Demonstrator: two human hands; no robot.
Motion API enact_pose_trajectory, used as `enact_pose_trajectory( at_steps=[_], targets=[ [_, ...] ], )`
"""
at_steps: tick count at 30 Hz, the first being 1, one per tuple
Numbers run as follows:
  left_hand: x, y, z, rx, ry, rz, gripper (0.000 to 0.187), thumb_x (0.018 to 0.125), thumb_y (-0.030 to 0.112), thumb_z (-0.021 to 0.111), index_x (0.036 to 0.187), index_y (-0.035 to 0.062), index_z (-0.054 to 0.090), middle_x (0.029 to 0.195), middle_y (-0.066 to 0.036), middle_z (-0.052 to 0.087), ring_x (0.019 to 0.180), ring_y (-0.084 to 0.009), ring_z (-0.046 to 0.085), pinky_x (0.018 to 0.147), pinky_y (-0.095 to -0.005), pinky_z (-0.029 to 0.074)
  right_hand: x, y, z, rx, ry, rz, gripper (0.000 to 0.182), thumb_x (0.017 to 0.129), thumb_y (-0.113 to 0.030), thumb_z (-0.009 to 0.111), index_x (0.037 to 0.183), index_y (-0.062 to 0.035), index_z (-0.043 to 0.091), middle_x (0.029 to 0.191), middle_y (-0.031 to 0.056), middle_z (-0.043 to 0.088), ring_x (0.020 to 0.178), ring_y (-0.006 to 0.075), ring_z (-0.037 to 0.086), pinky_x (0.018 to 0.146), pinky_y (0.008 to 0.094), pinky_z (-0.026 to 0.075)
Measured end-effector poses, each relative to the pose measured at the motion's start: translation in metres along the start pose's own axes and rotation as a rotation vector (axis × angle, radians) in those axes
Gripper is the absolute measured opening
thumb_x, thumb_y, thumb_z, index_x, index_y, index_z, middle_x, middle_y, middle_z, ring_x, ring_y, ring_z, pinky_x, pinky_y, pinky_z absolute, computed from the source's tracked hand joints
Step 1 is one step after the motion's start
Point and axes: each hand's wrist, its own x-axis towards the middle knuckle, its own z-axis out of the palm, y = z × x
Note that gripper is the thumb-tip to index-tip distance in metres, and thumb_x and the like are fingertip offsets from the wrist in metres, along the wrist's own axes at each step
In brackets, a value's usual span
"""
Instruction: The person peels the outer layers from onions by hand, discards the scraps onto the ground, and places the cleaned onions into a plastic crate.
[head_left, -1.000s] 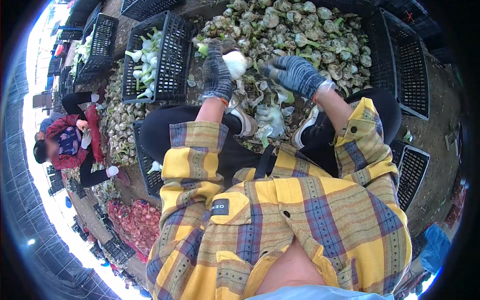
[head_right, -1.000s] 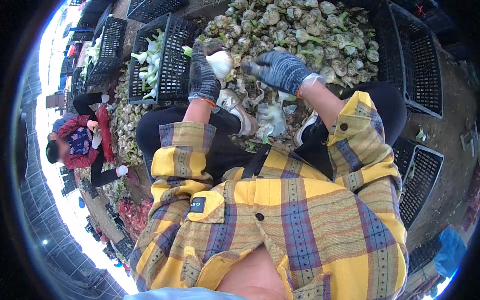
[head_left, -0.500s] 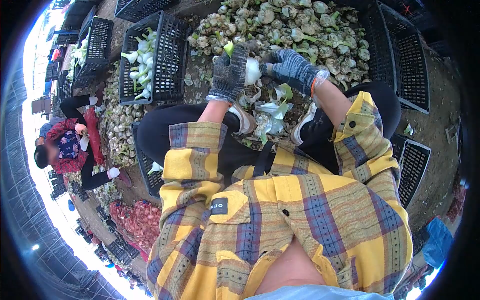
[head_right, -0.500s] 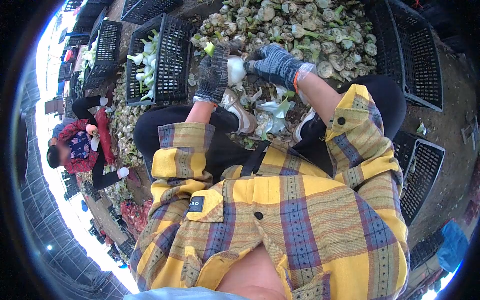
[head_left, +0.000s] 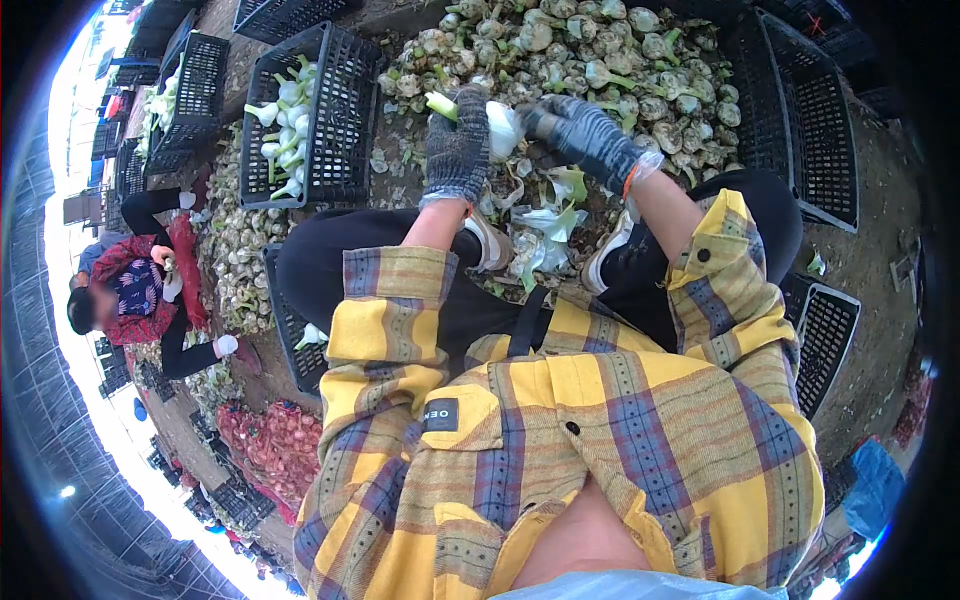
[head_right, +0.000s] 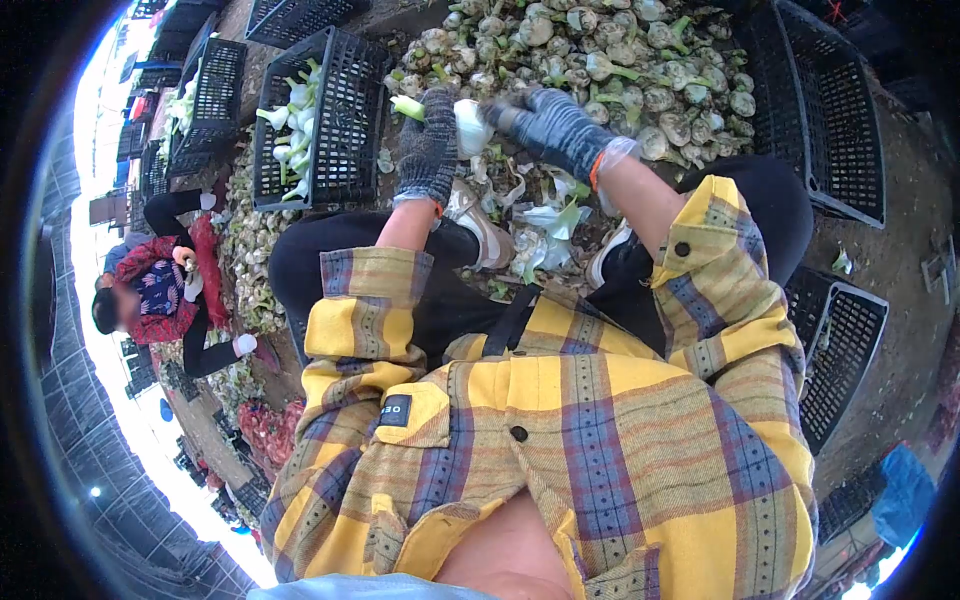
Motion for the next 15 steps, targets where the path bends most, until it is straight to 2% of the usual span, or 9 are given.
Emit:
enact_pose_trajectory(
  at_steps=[4, 6, 8, 9, 10, 11, 12, 14, 15],
  targets=[
    [-0.009, 0.001, 0.006, -0.017, -0.083, 0.232, 0.039, 0.087, 0.037, 0.045, 0.101, 0.0021, 0.055, 0.092, -0.013, 0.059, 0.085, -0.0225, 0.056, 0.076, -0.0334, 0.042, -0.022, -0.018, 0.006, -0.231, -0.068, -0.087, 0.032, 0.081, -0.025, 0.057, 0.098, 0.002, 0.055, 0.084, 0.013, 0.061, 0.074, 0.0184, 0.059, 0.067, 0.0293, 0.048],
    [-0.008, 0.001, 0.008, -0.013, -0.112, 0.3, 0.038, 0.087, 0.036, 0.045, 0.101, 0.0023, 0.055, 0.091, -0.012, 0.058, 0.084, -0.0218, 0.056, 0.076, -0.0333, 0.042, -0.025, -0.017, 0.008, -0.694, 0.183, -0.333, 0.028, 0.077, -0.021, 0.059, 0.095, 0.0008, 0.055, 0.082, 0.0153, 0.06, 0.074, 0.0215, 0.059, 0.069, 0.0326, 0.047],
    [-0.009, -0.001, 0.009, -0.14, -0.153, -0.102, 0.039, 0.085, 0.039, 0.047, 0.101, 0.0043, 0.055, 0.09, -0.011, 0.058, 0.082, -0.0193, 0.056, 0.074, -0.0315, 0.043, -0.022, -0.011, 0.006, -0.625, 0.235, -0.382, 0.029, 0.075, -0.021, 0.06, 0.093, 0.0012, 0.055, 0.08, 0.0178, 0.059, 0.075, 0.0243, 0.059, 0.07, 0.035, 0.045],
    [-0.015, 0.014, 0.009, -0.329, -0.153, -0.303, 0.042, 0.083, 0.042, 0.051, 0.102, 0.0049, 0.055, 0.09, -0.009, 0.058, 0.08, -0.016, 0.055, 0.073, -0.0289, 0.044, -0.018, -0.014, 0.002, -0.51, 0.26, -0.25, 0.028, 0.076, -0.019, 0.059, 0.094, 0.0019, 0.054, 0.08, 0.017, 0.059, 0.074, 0.0238, 0.059, 0.069, 0.0345, 0.047],
    [-0.012, 0.006, 0.01, -0.33, -0.152, -0.304, 0.042, 0.083, 0.042, 0.051, 0.102, 0.0049, 0.055, 0.09, -0.009, 0.058, 0.08, -0.016, 0.055, 0.073, -0.0289, 0.044, -0.01, -0.015, -0.003, -0.395, 0.283, -0.121, 0.027, 0.078, -0.018, 0.057, 0.095, 0.0025, 0.053, 0.079, 0.0163, 0.059, 0.074, 0.0233, 0.06, 0.068, 0.034, 0.049],
    [-0.005, -0.007, 0.012, -0.426, -0.178, -0.252, 0.044, 0.082, 0.043, 0.052, 0.103, 0.0044, 0.055, 0.091, -0.009, 0.058, 0.081, -0.0145, 0.055, 0.072, -0.0276, 0.044, 0.015, 0.014, -0.011, -0.17, 0.277, -0.107, 0.022, 0.081, -0.013, 0.053, 0.096, 0.0029, 0.052, 0.083, 0.0147, 0.06, 0.071, 0.0221, 0.061, 0.065, 0.0332, 0.053],
    [-0.001, -0.009, 0.012, -0.521, -0.204, -0.198, 0.046, 0.08, 0.043, 0.054, 0.103, 0.004, 0.055, 0.092, -0.008, 0.057, 0.082, -0.0129, 0.054, 0.072, -0.0264, 0.044, 0.015, 0.011, -0.012, -0.169, 0.279, -0.111, 0.022, 0.081, -0.013, 0.053, 0.096, 0.0029, 0.052, 0.083, 0.0147, 0.06, 0.071, 0.0221, 0.061, 0.065, 0.0332, 0.053],
    [0.005, -0.013, 0.011, -0.584, -0.222, -0.176, 0.042, 0.081, 0.039, 0.054, 0.102, 0.0025, 0.054, 0.092, -0.007, 0.057, 0.081, -0.0119, 0.054, 0.073, -0.0261, 0.044, 0.009, 0.004, -0.014, 0.339, 0.131, 0.05, 0.019, 0.083, -0.009, 0.05, 0.098, 0.0023, 0.051, 0.088, 0.0141, 0.06, 0.069, 0.0215, 0.062, 0.063, 0.033, 0.055],
    [0.008, -0.015, 0.008, -0.634, -0.242, -0.192, 0.037, 0.083, 0.033, 0.052, 0.107, 0.0048, 0.053, 0.096, -0.006, 0.056, 0.082, -0.0133, 0.054, 0.07, -0.0265, 0.046, 0.006, 0.0, -0.015, 0.338, 0.132, 0.049, 0.019, 0.083, -0.009, 0.05, 0.098, 0.0023, 0.051, 0.088, 0.0141, 0.06, 0.069, 0.0215, 0.062, 0.063, 0.033, 0.055]
  ],
)
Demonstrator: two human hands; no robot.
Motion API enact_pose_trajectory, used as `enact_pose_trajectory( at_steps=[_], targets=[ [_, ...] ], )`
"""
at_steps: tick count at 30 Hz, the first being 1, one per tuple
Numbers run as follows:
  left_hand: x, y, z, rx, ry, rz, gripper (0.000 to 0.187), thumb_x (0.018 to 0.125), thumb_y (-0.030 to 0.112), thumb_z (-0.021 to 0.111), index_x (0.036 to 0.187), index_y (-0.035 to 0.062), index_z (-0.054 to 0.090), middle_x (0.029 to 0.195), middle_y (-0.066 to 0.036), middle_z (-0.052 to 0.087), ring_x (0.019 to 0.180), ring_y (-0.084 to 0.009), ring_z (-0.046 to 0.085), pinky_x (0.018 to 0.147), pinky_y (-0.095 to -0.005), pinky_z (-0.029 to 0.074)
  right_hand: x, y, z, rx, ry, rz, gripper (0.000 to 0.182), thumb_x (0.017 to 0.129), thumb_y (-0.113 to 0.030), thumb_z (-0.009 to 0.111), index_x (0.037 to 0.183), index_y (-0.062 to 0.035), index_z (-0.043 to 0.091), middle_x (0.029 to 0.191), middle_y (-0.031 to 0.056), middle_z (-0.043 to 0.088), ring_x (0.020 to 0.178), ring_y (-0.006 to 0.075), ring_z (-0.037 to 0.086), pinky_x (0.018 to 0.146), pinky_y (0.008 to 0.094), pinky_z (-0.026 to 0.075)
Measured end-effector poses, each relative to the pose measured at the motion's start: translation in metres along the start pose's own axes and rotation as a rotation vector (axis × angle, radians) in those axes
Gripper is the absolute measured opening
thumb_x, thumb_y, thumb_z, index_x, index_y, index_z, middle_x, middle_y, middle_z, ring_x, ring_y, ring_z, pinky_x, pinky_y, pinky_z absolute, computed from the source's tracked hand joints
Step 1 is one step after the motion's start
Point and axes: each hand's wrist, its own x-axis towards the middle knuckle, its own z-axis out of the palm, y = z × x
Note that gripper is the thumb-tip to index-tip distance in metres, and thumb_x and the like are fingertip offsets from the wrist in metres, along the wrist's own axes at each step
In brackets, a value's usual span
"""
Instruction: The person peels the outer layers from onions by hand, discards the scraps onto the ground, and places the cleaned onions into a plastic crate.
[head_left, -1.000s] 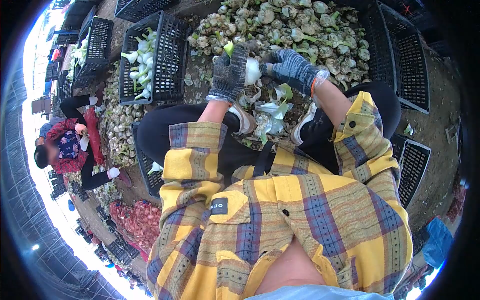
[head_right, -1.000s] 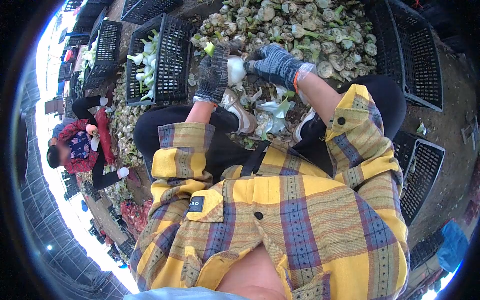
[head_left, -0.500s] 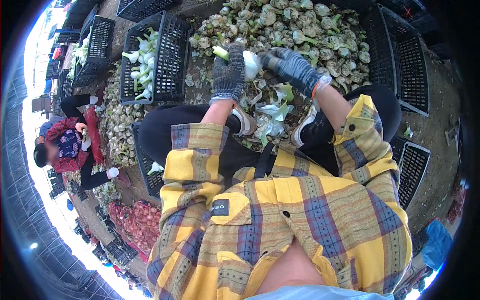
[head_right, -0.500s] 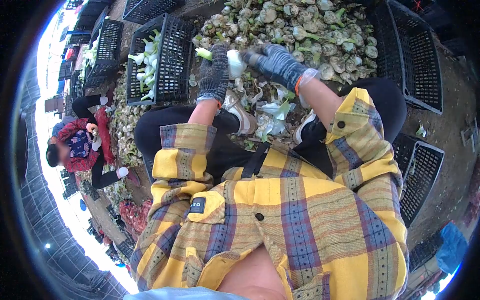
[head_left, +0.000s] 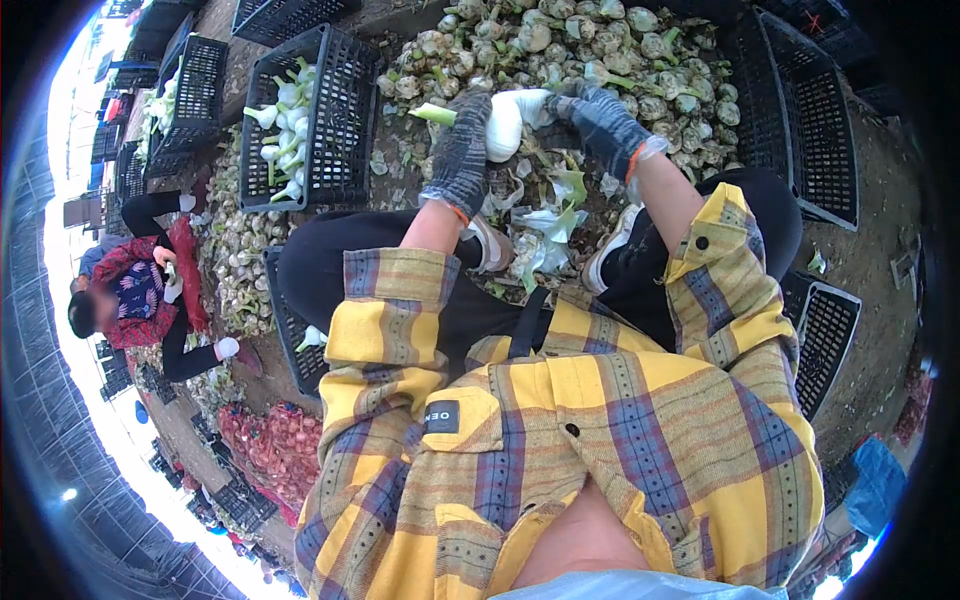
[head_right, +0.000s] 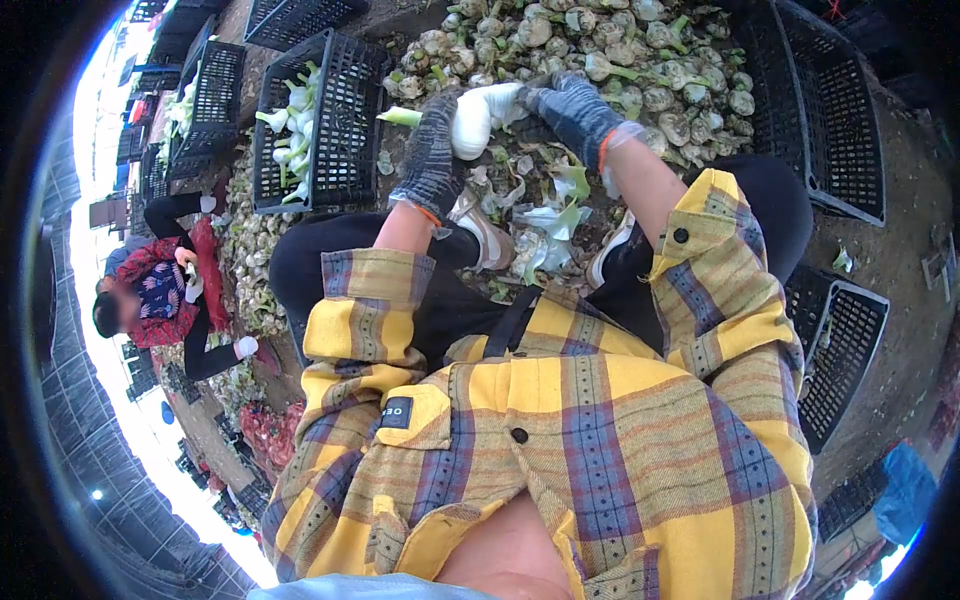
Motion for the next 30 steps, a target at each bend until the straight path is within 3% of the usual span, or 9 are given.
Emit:
enact_pose_trajectory(
  at_steps=[3, 5, 9, 11, 16, 21, 24, 27, 30],
  targets=[
    [-0.004, 0.005, 0.0, -0.083, 0.009, -0.057, 0.033, 0.084, 0.024, 0.049, 0.111, 0.0056, 0.05, 0.099, -0.006, 0.056, 0.083, -0.0147, 0.056, 0.069, -0.0268, 0.048, -0.017, -0.018, 0.002, 0.539, -0.393, 0.257, 0.027, 0.083, -0.014, 0.055, 0.105, 0.0003, 0.051, 0.091, 0.0094, 0.059, 0.077, 0.0195, 0.062, 0.068, 0.0344, 0.054],
    [0.001, -0.001, -0.005, -0.009, -0.148, 0.128, 0.032, 0.085, 0.028, 0.05, 0.109, 0.0065, 0.051, 0.096, -0.005, 0.057, 0.079, -0.0146, 0.057, 0.068, -0.0269, 0.049, -0.026, -0.022, 0.012, 0.455, -0.366, 0.214, 0.031, 0.082, -0.018, 0.058, 0.106, -0.0001, 0.052, 0.091, 0.0076, 0.06, 0.08, 0.0165, 0.06, 0.072, 0.0333, 0.052],
    [-0.005, -0.001, -0.002, 0.228, -0.044, 0.168, 0.034, 0.085, 0.035, 0.05, 0.106, 0.0088, 0.052, 0.095, -0.006, 0.057, 0.078, -0.0155, 0.057, 0.066, -0.029, 0.05, -0.032, -0.024, 0.02, -0.188, -0.277, -0.126, 0.028, 0.08, -0.019, 0.062, 0.1, -0.0003, 0.056, 0.091, 0.007, 0.06, 0.079, 0.0109, 0.055, 0.072, 0.0257, 0.046],
    [-0.014, 0.001, 0.004, 0.183, 0.178, -0.143, 0.038, 0.084, 0.042, 0.049, 0.105, 0.011, 0.053, 0.094, -0.007, 0.057, 0.076, -0.0164, 0.057, 0.063, -0.0317, 0.05, -0.036, -0.029, 0.023, -0.614, -0.116, -0.193, 0.025, 0.079, -0.016, 0.063, 0.097, 0.0, 0.057, 0.09, 0.006, 0.061, 0.078, 0.0102, 0.054, 0.073, 0.0252, 0.044],
    [0.005, -0.013, -0.004, -0.091, 0.162, -0.166, 0.034, 0.082, 0.043, 0.049, 0.099, 0.0137, 0.053, 0.093, -0.005, 0.057, 0.077, -0.0201, 0.057, 0.062, -0.0373, 0.05, -0.018, -0.008, 0.022, 0.11, -0.012, 0.0, 0.022, 0.08, -0.006, 0.057, 0.096, 0.003, 0.046, 0.082, 0.0138, 0.058, 0.072, 0.0227, 0.061, 0.063, 0.0343, 0.055],
    [0.0, 0.009, 0.001, -0.357, 0.21, -0.258, 0.034, 0.08, 0.043, 0.044, 0.096, 0.0148, 0.054, 0.09, -0.006, 0.059, 0.076, -0.0246, 0.058, 0.054, -0.0387, 0.049, -0.006, -0.006, 0.007, 0.429, 0.173, -0.004, 0.021, 0.081, -0.004, 0.054, 0.098, 0.0029, 0.045, 0.086, 0.0143, 0.058, 0.066, 0.0242, 0.061, 0.063, 0.0338, 0.056],
    [-0.004, 0.019, -0.01, -0.577, 0.079, -0.346, 0.03, 0.077, 0.042, 0.048, 0.088, 0.0157, 0.057, 0.08, -0.005, 0.062, 0.066, -0.0254, 0.059, 0.054, -0.0429, 0.049, -0.015, -0.022, 0.007, -0.064, 0.068, -0.043, 0.027, 0.081, -0.006, 0.054, 0.106, -0.0042, 0.048, 0.091, 0.0147, 0.059, 0.072, 0.0231, 0.062, 0.06, 0.0324, 0.055],
    [-0.005, 0.021, -0.017, -0.565, 0.018, -0.346, 0.033, 0.078, 0.044, 0.044, 0.089, 0.0156, 0.057, 0.079, -0.006, 0.061, 0.065, -0.0263, 0.059, 0.053, -0.0431, 0.049, -0.028, -0.027, 0.004, -1.005, -0.51, -0.113, 0.042, 0.076, -0.029, 0.063, 0.109, -0.005, 0.053, 0.093, 0.0137, 0.06, 0.084, 0.0199, 0.06, 0.077, 0.0313, 0.048],
    [-0.004, 0.016, -0.016, -0.637, 0.091, -0.356, 0.035, 0.079, 0.045, 0.041, 0.091, 0.0155, 0.056, 0.083, -0.005, 0.06, 0.073, -0.0255, 0.058, 0.061, -0.0427, 0.048, -0.042, -0.018, 0.016, -1.114, -0.369, -0.474, 0.043, 0.074, -0.034, 0.064, 0.105, -0.0043, 0.056, 0.094, 0.0153, 0.06, 0.09, 0.0197, 0.058, 0.083, 0.0315, 0.043]
  ],
)
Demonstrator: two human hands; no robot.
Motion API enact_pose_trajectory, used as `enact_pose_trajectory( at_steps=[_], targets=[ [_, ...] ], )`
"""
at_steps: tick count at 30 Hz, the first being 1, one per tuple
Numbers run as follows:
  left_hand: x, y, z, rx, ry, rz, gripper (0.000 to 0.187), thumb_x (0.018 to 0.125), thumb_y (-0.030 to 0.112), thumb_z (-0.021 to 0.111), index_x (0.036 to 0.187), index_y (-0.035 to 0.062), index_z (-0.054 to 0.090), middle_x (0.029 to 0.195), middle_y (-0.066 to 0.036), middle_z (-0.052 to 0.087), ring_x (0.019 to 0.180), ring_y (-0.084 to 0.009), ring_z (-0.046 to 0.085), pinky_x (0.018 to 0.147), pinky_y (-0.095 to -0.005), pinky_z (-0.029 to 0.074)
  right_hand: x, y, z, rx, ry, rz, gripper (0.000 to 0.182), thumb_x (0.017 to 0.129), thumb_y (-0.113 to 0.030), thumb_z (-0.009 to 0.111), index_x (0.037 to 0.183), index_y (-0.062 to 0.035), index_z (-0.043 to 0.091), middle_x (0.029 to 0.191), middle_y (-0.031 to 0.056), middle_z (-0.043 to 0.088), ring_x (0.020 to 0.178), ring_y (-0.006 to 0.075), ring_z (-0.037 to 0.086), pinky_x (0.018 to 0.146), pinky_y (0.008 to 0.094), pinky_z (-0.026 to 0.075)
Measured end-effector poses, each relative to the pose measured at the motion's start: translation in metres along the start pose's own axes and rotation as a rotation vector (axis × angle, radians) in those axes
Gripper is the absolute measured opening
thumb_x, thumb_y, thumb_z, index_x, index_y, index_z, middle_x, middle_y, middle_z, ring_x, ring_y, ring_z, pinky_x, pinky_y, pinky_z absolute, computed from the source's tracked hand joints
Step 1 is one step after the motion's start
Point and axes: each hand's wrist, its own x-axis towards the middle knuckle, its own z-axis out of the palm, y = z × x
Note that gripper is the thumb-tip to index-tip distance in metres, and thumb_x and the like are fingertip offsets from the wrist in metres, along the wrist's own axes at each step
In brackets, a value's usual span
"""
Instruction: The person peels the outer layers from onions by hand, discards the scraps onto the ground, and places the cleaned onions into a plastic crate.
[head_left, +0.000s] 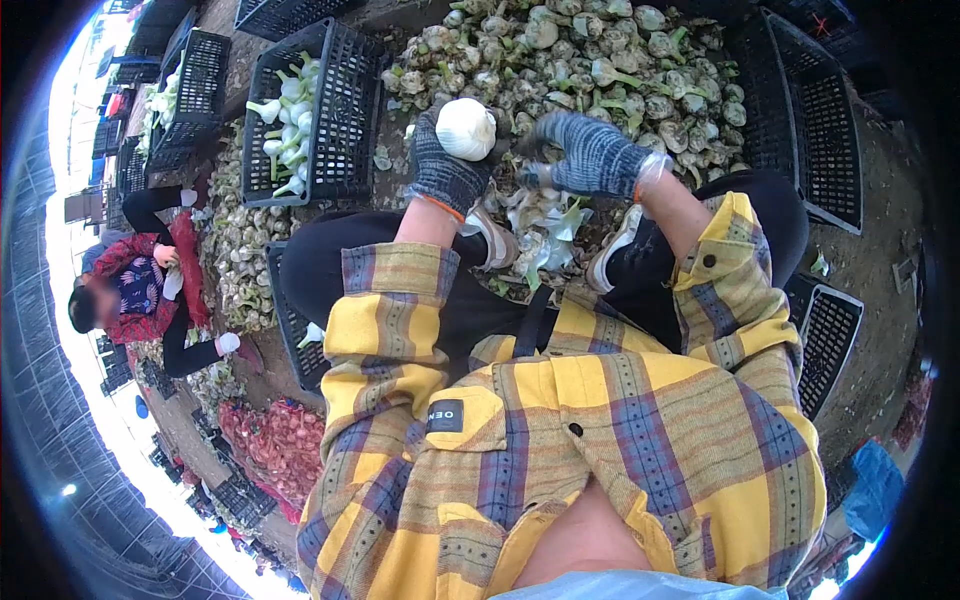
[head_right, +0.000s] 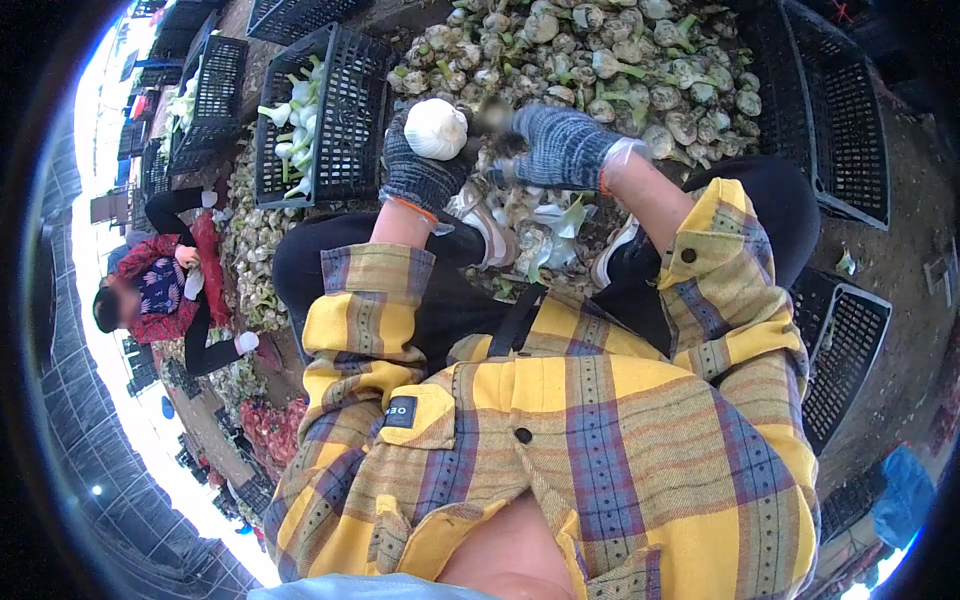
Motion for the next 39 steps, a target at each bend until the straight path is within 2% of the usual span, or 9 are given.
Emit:
enact_pose_trajectory(
  at_steps=[7, 11, 17, 21, 23, 28, 29, 35, 39],
  targets=[
    [0.04, -0.013, -0.037, 0.094, -0.298, 0.097, 0.035, 0.08, 0.042, 0.039, 0.091, 0.0128, 0.055, 0.086, -0.007, 0.059, 0.078, -0.0268, 0.057, 0.069, -0.0422, 0.047, 0.018, -0.013, 0.024, 0.593, 0.273, 0.017, 0.029, 0.072, -0.011, 0.066, 0.099, -0.0038, 0.057, 0.091, 0.0156, 0.061, 0.084, 0.0198, 0.059, 0.076, 0.0277, 0.046],
    [0.004, 0.002, -0.003, -0.025, -0.133, -0.108, 0.038, 0.079, 0.043, 0.041, 0.092, 0.01, 0.054, 0.081, -0.011, 0.06, 0.069, -0.0309, 0.058, 0.057, -0.0444, 0.049, -0.004, -0.018, 0.037, 0.216, -0.313, -0.243, 0.031, 0.073, -0.027, 0.057, 0.094, -0.0038, 0.058, 0.087, 0.0182, 0.06, 0.082, 0.0358, 0.057, 0.074, 0.0393, 0.046],
    [0.032, 0.064, -0.041, -0.067, 0.2, 0.264, 0.038, 0.08, 0.041, 0.038, 0.097, 0.0106, 0.052, 0.088, -0.01, 0.059, 0.074, -0.0268, 0.058, 0.063, -0.0418, 0.052, -0.014, -0.008, 0.033, 0.044, -0.29, 0.029, 0.034, 0.076, -0.028, 0.054, 0.099, -0.0029, 0.056, 0.093, 0.02, 0.059, 0.089, 0.0356, 0.055, 0.078, 0.0396, 0.044],
    [0.032, 0.185, -0.084, -0.303, -0.356, 0.442, 0.06, 0.081, 0.057, 0.03, 0.113, 0.0091, 0.047, 0.106, -0.008, 0.056, 0.096, -0.0275, 0.054, 0.077, -0.0494, 0.047, -0.018, -0.005, 0.045, -0.017, -0.183, -0.023, 0.03, 0.076, -0.024, 0.056, 0.097, -0.0031, 0.057, 0.089, 0.018, 0.059, 0.083, 0.0336, 0.057, 0.074, 0.0382, 0.046],
    [0.018, 0.229, -0.079, -0.387, -0.127, 0.593, 0.08, 0.078, 0.068, 0.024, 0.123, 0.0046, 0.038, 0.119, -0.016, 0.048, 0.114, -0.0332, 0.042, 0.08, -0.0509, 0.045, -0.017, -0.005, 0.051, 0.037, -0.213, -0.027, 0.028, 0.077, -0.023, 0.055, 0.097, -0.0032, 0.057, 0.089, 0.0174, 0.059, 0.084, 0.0333, 0.056, 0.075, 0.0378, 0.046],
    [0.085, 0.224, -0.127, 0.017, 0.323, 0.257, 0.053, 0.082, 0.052, 0.045, 0.105, 0.0048, 0.046, 0.086, -0.014, 0.055, 0.073, -0.0283, 0.055, 0.059, -0.0398, 0.049, -0.009, -0.012, 0.049, 0.06, -0.264, -0.039, 0.035, 0.08, -0.027, 0.052, 0.104, -0.0014, 0.054, 0.098, 0.0188, 0.057, 0.091, 0.0333, 0.055, 0.08, 0.0381, 0.044],
    [0.093, 0.173, -0.115, 0.338, 0.315, 0.583, 0.043, 0.082, 0.047, 0.049, 0.096, 0.0062, 0.048, 0.072, -0.008, 0.051, 0.057, -0.0224, 0.049, 0.051, -0.0365, 0.045, -0.009, -0.012, 0.05, 0.058, -0.191, -0.042, 0.029, 0.078, -0.022, 0.054, 0.1, -0.0033, 0.056, 0.091, 0.017, 0.059, 0.086, 0.0327, 0.056, 0.077, 0.0375, 0.045],
    [0.116, 0.038, -0.125, 1.826, 0.363, 0.391, 0.076, 0.069, 0.041, 0.066, 0.129, 0.0067, 0.035, 0.122, -0.022, 0.045, 0.114, -0.0325, 0.044, 0.095, -0.0352, 0.035, -0.001, -0.003, 0.054, 0.072, -0.209, 0.003, 0.029, 0.077, -0.021, 0.055, 0.1, -0.0038, 0.056, 0.086, 0.018, 0.058, 0.081, 0.0337, 0.056, 0.074, 0.0395, 0.045],
    [0.133, 0.003, -0.143, 1.991, 0.329, 0.325, 0.065, 0.07, 0.041, 0.062, 0.125, 0.014, 0.041, 0.113, -0.019, 0.053, 0.104, -0.0339, 0.051, 0.088, -0.0403, 0.041, 0.006, -0.001, 0.054, -0.004, -0.254, 0.054, 0.032, 0.078, -0.022, 0.055, 0.105, -0.0049, 0.055, 0.091, 0.0178, 0.057, 0.084, 0.0329, 0.056, 0.075, 0.0393, 0.045]
  ],
)
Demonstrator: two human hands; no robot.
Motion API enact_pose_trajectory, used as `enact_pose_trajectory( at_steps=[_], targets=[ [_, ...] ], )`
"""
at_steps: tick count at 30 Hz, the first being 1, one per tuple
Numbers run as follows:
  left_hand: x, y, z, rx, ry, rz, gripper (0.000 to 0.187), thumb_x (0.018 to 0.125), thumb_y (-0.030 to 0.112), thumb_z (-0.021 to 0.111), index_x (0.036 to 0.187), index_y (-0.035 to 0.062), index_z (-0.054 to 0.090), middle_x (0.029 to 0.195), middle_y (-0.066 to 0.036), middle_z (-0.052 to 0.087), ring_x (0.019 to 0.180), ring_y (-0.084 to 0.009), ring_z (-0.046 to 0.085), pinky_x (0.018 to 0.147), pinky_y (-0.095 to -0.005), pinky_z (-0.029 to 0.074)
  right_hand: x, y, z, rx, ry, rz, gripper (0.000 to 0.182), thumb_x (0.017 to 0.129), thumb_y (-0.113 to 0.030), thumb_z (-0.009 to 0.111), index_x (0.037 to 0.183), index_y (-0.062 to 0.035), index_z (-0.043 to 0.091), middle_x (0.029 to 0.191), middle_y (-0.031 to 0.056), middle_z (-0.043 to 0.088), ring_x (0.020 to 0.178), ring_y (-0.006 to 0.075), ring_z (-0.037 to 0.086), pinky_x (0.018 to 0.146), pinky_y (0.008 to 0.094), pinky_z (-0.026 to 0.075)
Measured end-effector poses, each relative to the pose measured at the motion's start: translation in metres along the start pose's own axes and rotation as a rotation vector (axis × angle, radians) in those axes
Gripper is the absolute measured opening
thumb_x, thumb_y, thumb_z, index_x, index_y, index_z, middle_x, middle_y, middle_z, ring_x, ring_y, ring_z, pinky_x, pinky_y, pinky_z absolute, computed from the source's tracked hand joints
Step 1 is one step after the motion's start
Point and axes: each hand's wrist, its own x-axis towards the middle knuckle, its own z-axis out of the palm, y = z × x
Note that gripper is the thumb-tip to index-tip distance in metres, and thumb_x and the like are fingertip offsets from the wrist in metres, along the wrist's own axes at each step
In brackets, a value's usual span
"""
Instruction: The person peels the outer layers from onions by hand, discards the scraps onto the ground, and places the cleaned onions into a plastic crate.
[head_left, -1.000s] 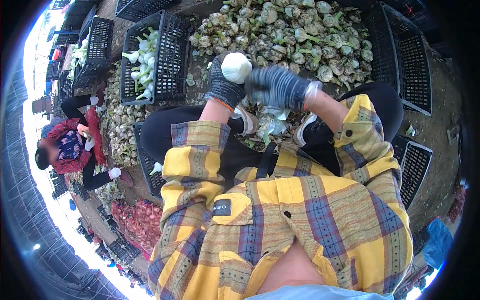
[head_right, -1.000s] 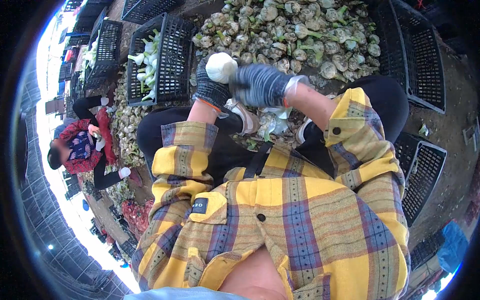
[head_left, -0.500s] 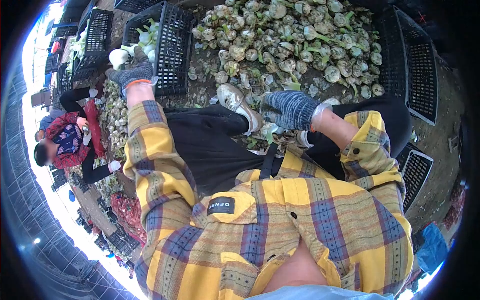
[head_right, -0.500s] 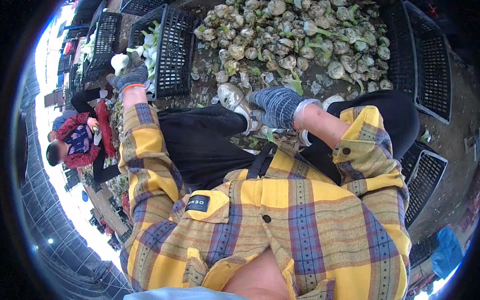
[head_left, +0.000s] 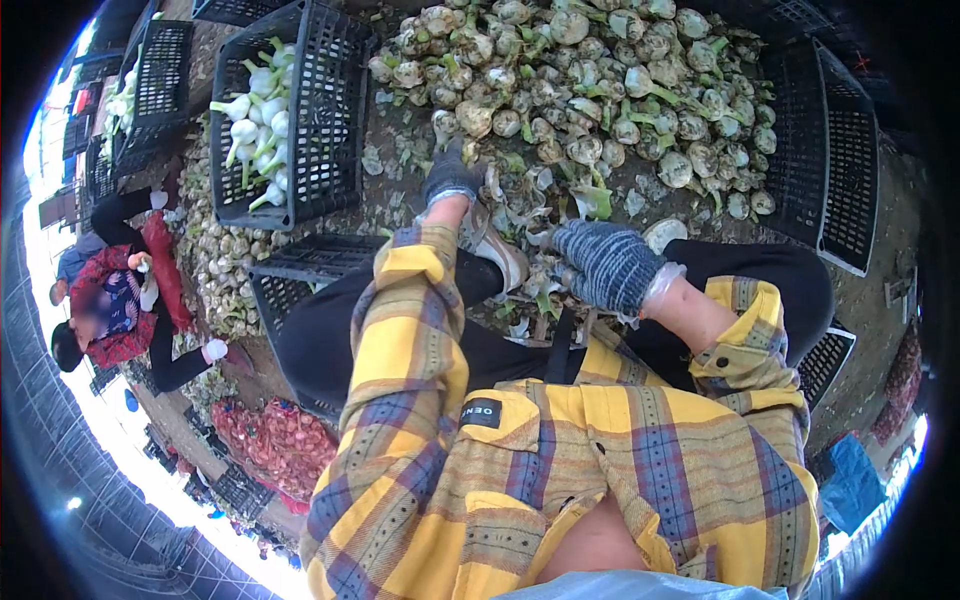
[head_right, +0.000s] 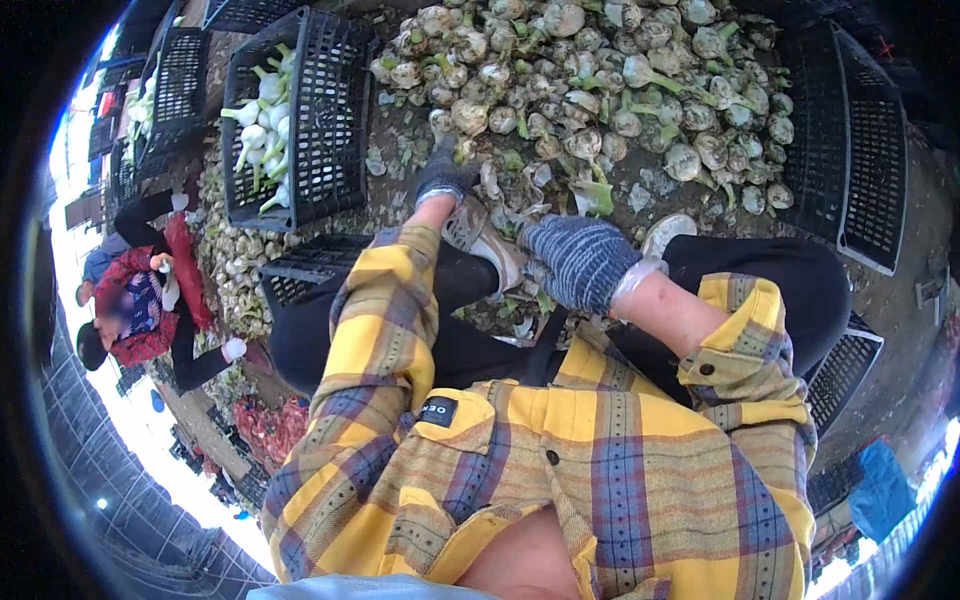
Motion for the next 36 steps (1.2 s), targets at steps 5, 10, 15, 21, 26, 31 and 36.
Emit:
enact_pose_trajectory(
  at_steps=[5, 10, 15, 21, 26, 31, 36],
  targets=[
    [0.014, -0.004, -0.003, -0.017, -0.013, -0.054, 0.049, 0.071, 0.039, 0.058, 0.112, 0.0115, 0.052, 0.107, -0.019, 0.056, 0.098, -0.0343, 0.054, 0.084, -0.041, 0.042, 0.009, 0.001, -0.009, -0.021, 0.001, 0.046, 0.026, 0.078, -0.021, 0.056, 0.097, -0.0044, 0.058, 0.089, 0.0165, 0.058, 0.082, 0.0322, 0.056, 0.074, 0.038, 0.046],
    [0.005, 0.037, -0.045, 0.006, -0.085, 0.071, 0.048, 0.069, 0.042, 0.061, 0.104, 0.0096, 0.058, 0.105, -0.018, 0.057, 0.097, -0.0334, 0.055, 0.083, -0.039, 0.043, 0.024, 0.008, -0.02, -0.197, 0.035, 0.214, 0.024, 0.08, -0.025, 0.054, 0.094, -0.0067, 0.06, 0.089, 0.0158, 0.057, 0.079, 0.0318, 0.056, 0.073, 0.0398, 0.045],
    [-0.033, 0.096, -0.087, -0.047, -0.098, 0.281, 0.043, 0.072, 0.042, 0.061, 0.095, 0.0052, 0.063, 0.096, -0.017, 0.061, 0.091, -0.0303, 0.058, 0.08, -0.0369, 0.044, 0.03, 0.019, -0.019, -0.152, 0.318, 0.298, 0.052, 0.076, -0.033, 0.059, 0.119, -0.0072, 0.044, 0.117, 0.0194, 0.048, 0.104, 0.0336, 0.049, 0.089, 0.0389, 0.04],
    [-0.088, 0.133, -0.12, -0.075, -0.119, 0.365, 0.051, 0.072, 0.05, 0.059, 0.097, 0.0049, 0.063, 0.092, -0.018, 0.062, 0.087, -0.03, 0.059, 0.078, -0.0354, 0.045, 0.018, 0.008, -0.029, -0.196, 0.349, 0.238, 0.052, 0.072, -0.035, 0.063, 0.113, -0.0061, 0.048, 0.112, 0.0199, 0.048, 0.098, 0.0346, 0.051, 0.084, 0.0397, 0.042],
    [-0.119, 0.139, -0.142, -0.698, -0.392, 0.071, 0.036, 0.081, 0.03, 0.059, 0.104, 0.0024, 0.059, 0.086, -0.01, 0.064, 0.078, -0.0187, 0.059, 0.071, -0.0277, 0.047, 0.011, 0.013, -0.028, -0.041, 0.508, 0.047, 0.037, 0.071, -0.032, 0.062, 0.095, -0.004, 0.058, 0.09, 0.0198, 0.055, 0.089, 0.0342, 0.054, 0.078, 0.0401, 0.044],
    [-0.116, 0.111, -0.09, -1.033, 0.132, 0.391, 0.043, 0.087, 0.026, 0.051, 0.122, 0.0008, 0.043, 0.115, -0.01, 0.051, 0.103, -0.0148, 0.049, 0.089, -0.0268, 0.038, 0.013, 0.01, -0.035, 0.731, 0.399, 0.316, 0.046, 0.073, -0.038, 0.064, 0.083, 0.0068, 0.059, 0.07, 0.0137, 0.062, 0.059, 0.0201, 0.059, 0.055, 0.0327, 0.047],
    [-0.115, 0.108, -0.061, -1.376, -0.156, -0.017, 0.046, 0.089, 0.043, 0.04, 0.125, 0.0132, 0.039, 0.114, -0.006, 0.048, 0.097, -0.0144, 0.052, 0.071, -0.0347, 0.052, 0.022, 0.028, -0.029, 0.733, 0.375, 0.388, 0.046, 0.073, -0.039, 0.064, 0.08, 0.0063, 0.059, 0.064, 0.0142, 0.059, 0.054, 0.0202, 0.056, 0.052, 0.0324, 0.045]
  ],
)
